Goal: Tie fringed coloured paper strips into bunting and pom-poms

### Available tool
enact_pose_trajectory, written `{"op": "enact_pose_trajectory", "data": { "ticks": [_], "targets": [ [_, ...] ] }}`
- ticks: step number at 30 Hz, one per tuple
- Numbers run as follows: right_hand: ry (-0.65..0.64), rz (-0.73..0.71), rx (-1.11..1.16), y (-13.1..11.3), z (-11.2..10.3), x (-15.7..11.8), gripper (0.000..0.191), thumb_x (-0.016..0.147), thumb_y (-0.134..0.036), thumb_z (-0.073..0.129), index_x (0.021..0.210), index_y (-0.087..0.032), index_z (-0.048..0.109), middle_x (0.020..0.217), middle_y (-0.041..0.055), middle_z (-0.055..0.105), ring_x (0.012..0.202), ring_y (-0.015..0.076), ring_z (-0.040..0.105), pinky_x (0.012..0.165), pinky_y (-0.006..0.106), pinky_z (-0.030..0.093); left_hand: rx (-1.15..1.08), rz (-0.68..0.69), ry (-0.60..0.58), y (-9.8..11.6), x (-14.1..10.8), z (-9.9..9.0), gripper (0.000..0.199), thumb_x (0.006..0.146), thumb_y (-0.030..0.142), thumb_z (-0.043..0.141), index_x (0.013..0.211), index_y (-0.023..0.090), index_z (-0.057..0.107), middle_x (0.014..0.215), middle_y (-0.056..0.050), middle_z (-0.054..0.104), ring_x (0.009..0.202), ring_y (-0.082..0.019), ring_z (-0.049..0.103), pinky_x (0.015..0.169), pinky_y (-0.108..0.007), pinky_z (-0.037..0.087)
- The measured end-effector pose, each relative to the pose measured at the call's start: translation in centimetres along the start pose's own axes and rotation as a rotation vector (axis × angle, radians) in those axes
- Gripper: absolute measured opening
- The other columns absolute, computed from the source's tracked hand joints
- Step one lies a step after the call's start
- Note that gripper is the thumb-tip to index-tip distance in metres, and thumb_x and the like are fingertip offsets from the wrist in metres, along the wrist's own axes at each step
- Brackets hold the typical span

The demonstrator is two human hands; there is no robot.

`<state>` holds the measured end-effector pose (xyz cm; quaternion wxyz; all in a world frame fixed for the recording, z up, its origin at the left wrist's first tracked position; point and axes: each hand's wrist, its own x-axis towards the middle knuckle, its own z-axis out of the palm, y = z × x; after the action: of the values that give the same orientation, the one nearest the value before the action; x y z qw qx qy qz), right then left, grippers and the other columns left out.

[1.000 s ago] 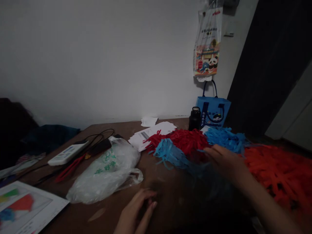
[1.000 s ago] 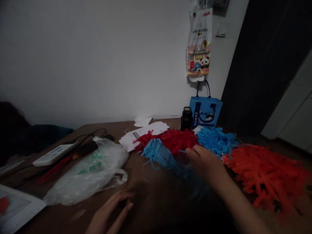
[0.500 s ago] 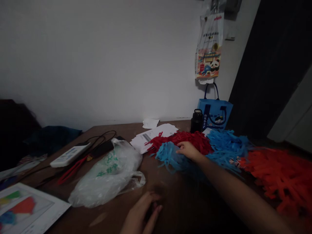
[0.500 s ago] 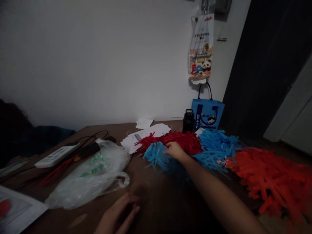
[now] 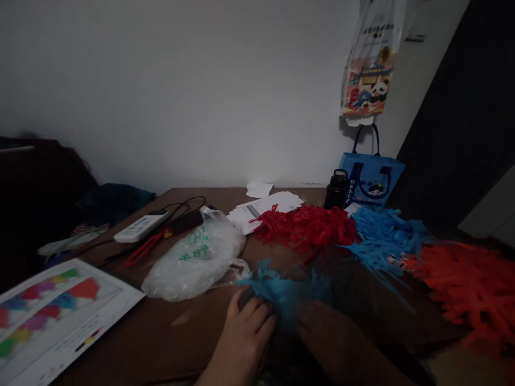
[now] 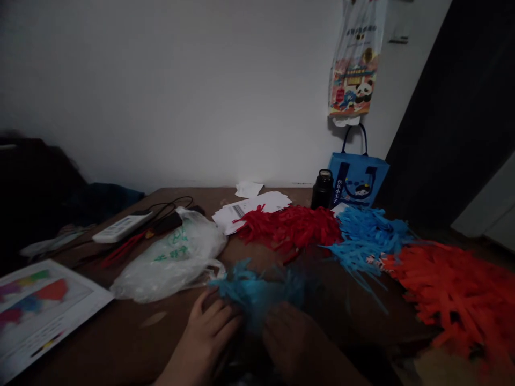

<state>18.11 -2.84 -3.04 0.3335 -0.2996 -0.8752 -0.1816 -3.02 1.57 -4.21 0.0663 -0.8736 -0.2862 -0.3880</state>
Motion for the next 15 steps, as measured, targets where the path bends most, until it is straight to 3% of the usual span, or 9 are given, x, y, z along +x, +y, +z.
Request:
{"op": "enact_pose_trajectory", "data": {
  "ticks": [3, 5, 8, 12, 15],
  "targets": [
    [0.025, 0.022, -0.034, -0.1, 0.0, -1.9, 0.040, 0.094, -0.006, 0.028, 0.100, -0.010, 0.067, 0.096, 0.0116, 0.075, 0.096, 0.0188, 0.067, 0.090, 0.033, 0.054, 0.059, -0.026, -0.135, -0.6, 0.0, -1.8, 0.021, 0.085, 0.009, 0.046, 0.076, 0.021, 0.060, 0.074, -0.001, 0.064, 0.077, -0.020, 0.058, 0.101, -0.052, 0.032],
    [0.004, 0.043, -0.040, 0.0, 0.2, -2.7, 0.039, 0.094, -0.007, 0.029, 0.096, -0.011, 0.068, 0.097, 0.0119, 0.075, 0.094, 0.0194, 0.069, 0.087, 0.034, 0.056, 0.075, -0.051, -0.177, -0.7, 0.2, -3.2, 0.022, 0.082, 0.006, 0.046, 0.087, 0.020, 0.061, 0.087, -0.004, 0.066, 0.087, -0.023, 0.059, 0.100, -0.051, 0.034],
    [-0.005, 0.039, -0.027, 0.0, 0.1, -2.7, 0.038, 0.093, -0.006, 0.030, 0.095, -0.011, 0.068, 0.096, 0.0121, 0.075, 0.094, 0.0195, 0.069, 0.090, 0.037, 0.057, 0.038, -0.014, -0.150, 0.4, 0.6, -4.3, 0.043, 0.075, 0.005, 0.048, 0.115, 0.018, 0.057, 0.119, -0.011, 0.062, 0.114, -0.028, 0.052, 0.106, -0.054, 0.028],
    [0.011, -0.040, -0.030, -0.6, -1.1, -1.6, 0.034, 0.095, -0.008, 0.034, 0.102, -0.009, 0.067, 0.101, 0.0116, 0.075, 0.101, 0.0205, 0.069, 0.094, 0.038, 0.056, -0.028, 0.110, -0.172, 2.8, 1.3, -2.7, 0.054, 0.072, 0.012, 0.051, 0.125, 0.019, 0.055, 0.124, -0.008, 0.063, 0.120, -0.028, 0.049, 0.114, -0.053, 0.012],
    [0.027, -0.126, -0.069, -1.2, -1.7, -1.5, 0.031, 0.094, -0.009, 0.038, 0.098, -0.011, 0.068, 0.102, 0.0082, 0.075, 0.102, 0.0200, 0.069, 0.094, 0.034, 0.056, -0.033, 0.046, -0.170, 2.9, 1.9, -1.5, 0.042, 0.078, 0.012, 0.051, 0.117, 0.018, 0.061, 0.109, -0.007, 0.070, 0.106, -0.025, 0.058, 0.113, -0.053, 0.013]
  ]
}}
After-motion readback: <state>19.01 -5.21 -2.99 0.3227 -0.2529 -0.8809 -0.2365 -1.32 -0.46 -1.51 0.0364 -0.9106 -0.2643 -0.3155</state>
